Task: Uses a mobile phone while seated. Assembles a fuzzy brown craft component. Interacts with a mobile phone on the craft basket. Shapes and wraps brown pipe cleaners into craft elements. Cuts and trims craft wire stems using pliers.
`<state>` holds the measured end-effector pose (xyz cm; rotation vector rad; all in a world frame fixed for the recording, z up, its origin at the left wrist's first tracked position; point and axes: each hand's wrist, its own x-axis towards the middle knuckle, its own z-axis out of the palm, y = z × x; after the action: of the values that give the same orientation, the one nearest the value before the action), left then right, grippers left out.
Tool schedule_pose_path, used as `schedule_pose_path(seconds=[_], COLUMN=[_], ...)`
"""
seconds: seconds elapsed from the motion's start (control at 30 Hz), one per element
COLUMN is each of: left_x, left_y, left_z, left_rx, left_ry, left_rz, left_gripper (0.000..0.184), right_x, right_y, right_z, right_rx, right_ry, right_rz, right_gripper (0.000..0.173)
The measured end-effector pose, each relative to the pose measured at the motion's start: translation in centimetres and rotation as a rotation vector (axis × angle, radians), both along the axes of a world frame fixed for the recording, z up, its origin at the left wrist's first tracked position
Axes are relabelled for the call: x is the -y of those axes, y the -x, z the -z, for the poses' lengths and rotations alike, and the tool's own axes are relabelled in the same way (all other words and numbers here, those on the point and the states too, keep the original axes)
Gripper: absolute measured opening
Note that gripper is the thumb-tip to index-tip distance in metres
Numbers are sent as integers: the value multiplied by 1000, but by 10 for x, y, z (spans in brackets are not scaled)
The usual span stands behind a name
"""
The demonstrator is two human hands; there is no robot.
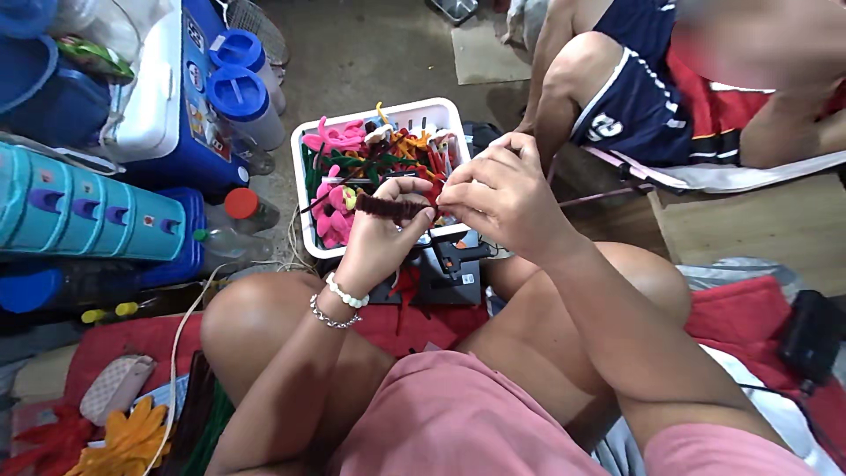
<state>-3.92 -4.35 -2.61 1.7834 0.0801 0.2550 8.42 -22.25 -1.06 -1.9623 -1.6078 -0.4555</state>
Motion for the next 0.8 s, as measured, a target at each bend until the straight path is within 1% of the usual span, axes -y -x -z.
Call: schedule_pose_path(seconds=[0.27, 0.4, 0.67, 0.73, 0.8], left_x=[1, 4, 7, 7, 10], left_y=[1, 2, 1, 1, 2], left_z=[2, 3, 1, 2, 4], left_rx=[9, 44, 119, 137, 131], left_ry=[71, 80, 80, 89, 146], left_rz=[-12, -64, -190, -216, -270], left_gripper=[30, 31, 33, 33, 32], right_x=[-7, -11, -23, -25, -28], right_y=[6, 13, 36, 42, 47], right_z=[8, 13, 24, 26, 28], right_rx=[30, -11, -249, -308, -375], right_ry=[-45, -92, -287, -298, -290], right_rz=[32, 75, 156, 169, 179], right_gripper=[11, 11, 11, 16, 22])
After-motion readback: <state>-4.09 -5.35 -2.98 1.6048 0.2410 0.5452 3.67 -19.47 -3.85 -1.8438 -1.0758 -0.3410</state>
